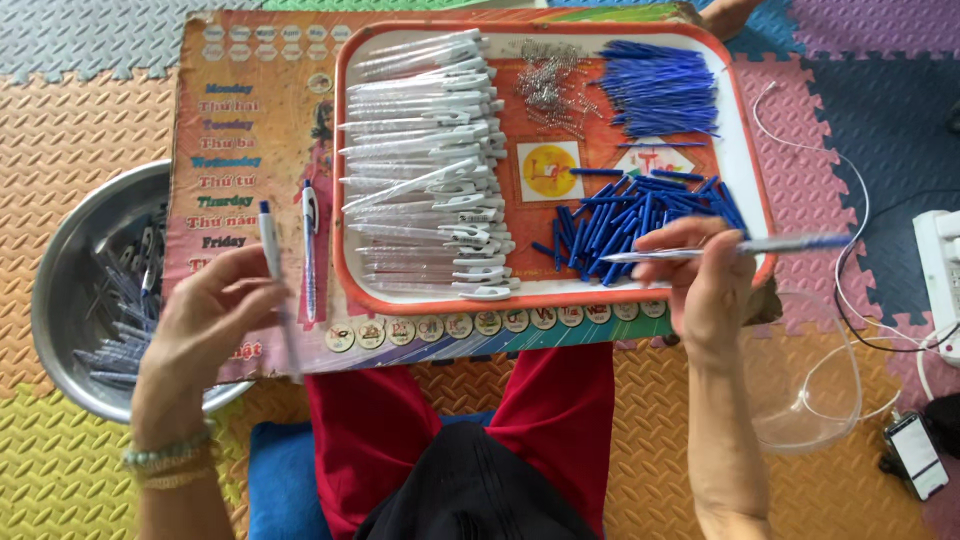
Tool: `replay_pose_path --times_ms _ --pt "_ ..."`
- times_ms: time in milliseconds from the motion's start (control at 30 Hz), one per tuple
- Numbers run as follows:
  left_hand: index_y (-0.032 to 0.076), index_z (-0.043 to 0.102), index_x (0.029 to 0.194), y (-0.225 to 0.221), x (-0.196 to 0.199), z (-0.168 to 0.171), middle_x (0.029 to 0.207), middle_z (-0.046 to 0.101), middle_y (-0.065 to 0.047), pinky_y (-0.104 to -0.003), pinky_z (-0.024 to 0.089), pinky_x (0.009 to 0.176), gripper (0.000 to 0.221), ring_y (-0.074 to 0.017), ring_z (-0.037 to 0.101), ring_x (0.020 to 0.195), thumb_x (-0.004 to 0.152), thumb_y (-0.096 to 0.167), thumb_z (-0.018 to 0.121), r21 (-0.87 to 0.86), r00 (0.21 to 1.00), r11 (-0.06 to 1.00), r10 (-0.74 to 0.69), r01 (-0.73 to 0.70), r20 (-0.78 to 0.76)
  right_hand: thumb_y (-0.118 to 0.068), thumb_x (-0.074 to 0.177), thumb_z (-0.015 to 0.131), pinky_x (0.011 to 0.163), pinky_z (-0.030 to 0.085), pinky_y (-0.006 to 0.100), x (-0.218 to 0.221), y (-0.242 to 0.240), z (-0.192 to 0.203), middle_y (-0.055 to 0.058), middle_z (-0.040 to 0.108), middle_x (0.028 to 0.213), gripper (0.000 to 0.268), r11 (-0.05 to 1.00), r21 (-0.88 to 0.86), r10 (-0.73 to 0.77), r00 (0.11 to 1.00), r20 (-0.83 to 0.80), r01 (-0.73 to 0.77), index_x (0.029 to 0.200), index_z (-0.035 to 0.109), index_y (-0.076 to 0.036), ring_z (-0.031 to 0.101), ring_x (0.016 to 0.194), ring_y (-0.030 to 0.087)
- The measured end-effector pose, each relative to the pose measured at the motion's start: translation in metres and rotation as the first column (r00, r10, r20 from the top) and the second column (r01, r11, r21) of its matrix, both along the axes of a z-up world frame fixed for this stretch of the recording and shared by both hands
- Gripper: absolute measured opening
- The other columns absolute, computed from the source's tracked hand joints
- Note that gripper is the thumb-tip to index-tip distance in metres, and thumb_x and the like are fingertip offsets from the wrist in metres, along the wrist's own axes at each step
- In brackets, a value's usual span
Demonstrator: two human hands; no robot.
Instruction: The person assembles ballpoint pens by inserting ink cartridges into pen barrels and then attaching the pen caps.
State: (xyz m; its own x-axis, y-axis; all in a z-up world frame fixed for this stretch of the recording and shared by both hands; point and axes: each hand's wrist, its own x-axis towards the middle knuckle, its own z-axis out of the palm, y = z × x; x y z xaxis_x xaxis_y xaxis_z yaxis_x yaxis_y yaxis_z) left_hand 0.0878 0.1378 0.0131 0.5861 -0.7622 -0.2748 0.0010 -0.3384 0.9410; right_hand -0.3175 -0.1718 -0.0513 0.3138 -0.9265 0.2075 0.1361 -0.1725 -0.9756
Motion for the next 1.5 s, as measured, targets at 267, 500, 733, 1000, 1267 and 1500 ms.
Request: replay_pose_path --times_ms 267,500,733,1000,1267,1500 --pt "-0.004 0.065 0.144 -0.057 -0.095 -0.043 0.117 0.077 -0.022 -0.054 0.071 0.085 0.048 -0.0329 0.081 0.103 0.099 0.01 0.073 -0.439 0.82 0.881 -0.377 0.175 -0.43 0.004 0.098 0.076 0.068 0.068 0.038 0.049 0.077 0.009 0.026 0.073 0.096 0.014 0.95 -0.099 0.31 0.928 0.204 -0.296 0.105 0.064 0.002 0.075 0.068 0.027" --pt "-0.002 0.059 0.155 -0.088 -0.14 -0.065 0.123 0.076 -0.023 -0.05 0.073 0.085 0.056 -0.0313 0.081 0.102 0.101 0.009 0.074 -0.542 0.643 0.809 -0.542 0.225 -0.542 -0.011 0.108 0.07 0.076 0.07 0.038 0.073 0.108 0.021 0.028 0.079 0.105 0.018 0.959 -0.137 0.262 0.961 0.086 -0.249 0.106 0.059 0.003 0.084 0.085 0.026" --pt "-0.003 0.056 0.159 -0.092 -0.145 -0.085 0.123 0.076 -0.024 -0.05 0.073 0.086 0.059 -0.0315 0.082 0.102 0.102 0.005 0.072 -0.545 0.631 0.812 -0.538 0.21 -0.559 -0.013 0.108 0.071 0.079 0.066 0.035 0.064 0.112 0.007 0.024 0.079 0.101 0.018 0.955 -0.204 0.217 0.976 -0.016 -0.216 0.103 0.06 0.0 0.083 0.091 0.026" --pt "-0.006 0.064 0.151 -0.094 -0.151 -0.083 0.12 0.079 -0.025 -0.053 0.071 0.089 0.052 -0.0323 0.082 0.103 0.101 0.004 0.075 -0.524 0.66 0.833 -0.496 0.178 -0.564 -0.009 0.106 0.074 0.084 0.065 0.035 0.072 0.119 0.01 0.022 0.079 0.102 0.016 0.936 -0.293 0.18 0.98 -0.081 -0.196 0.104 0.06 -0.001 0.081 0.094 0.026" --pt "-0.007 0.065 0.15 -0.091 -0.159 -0.096 0.116 0.081 -0.024 -0.05 0.073 0.086 0.052 -0.0309 0.083 0.098 0.1 0.001 0.076 -0.514 0.671 0.845 -0.468 0.149 -0.575 -0.003 0.105 0.075 0.082 0.066 0.034 0.068 0.118 0.004 0.018 0.079 0.099 0.014 0.912 -0.359 0.176 0.98 -0.092 -0.198 0.103 0.061 -0.001 0.084 0.097 0.029" --pt "-0.007 0.064 0.15 -0.09 -0.172 -0.096 0.111 0.077 -0.019 -0.053 0.074 0.085 0.052 -0.03 0.083 0.096 0.1 0.0 0.076 -0.513 0.721 0.853 -0.416 0.098 -0.554 -0.003 0.104 0.077 0.077 0.066 0.033 0.071 0.113 -0.012 0.013 0.074 0.097 0.017 0.864 -0.474 0.15 0.986 -0.074 -0.167 0.103 0.06 -0.002 0.082 0.094 0.03"
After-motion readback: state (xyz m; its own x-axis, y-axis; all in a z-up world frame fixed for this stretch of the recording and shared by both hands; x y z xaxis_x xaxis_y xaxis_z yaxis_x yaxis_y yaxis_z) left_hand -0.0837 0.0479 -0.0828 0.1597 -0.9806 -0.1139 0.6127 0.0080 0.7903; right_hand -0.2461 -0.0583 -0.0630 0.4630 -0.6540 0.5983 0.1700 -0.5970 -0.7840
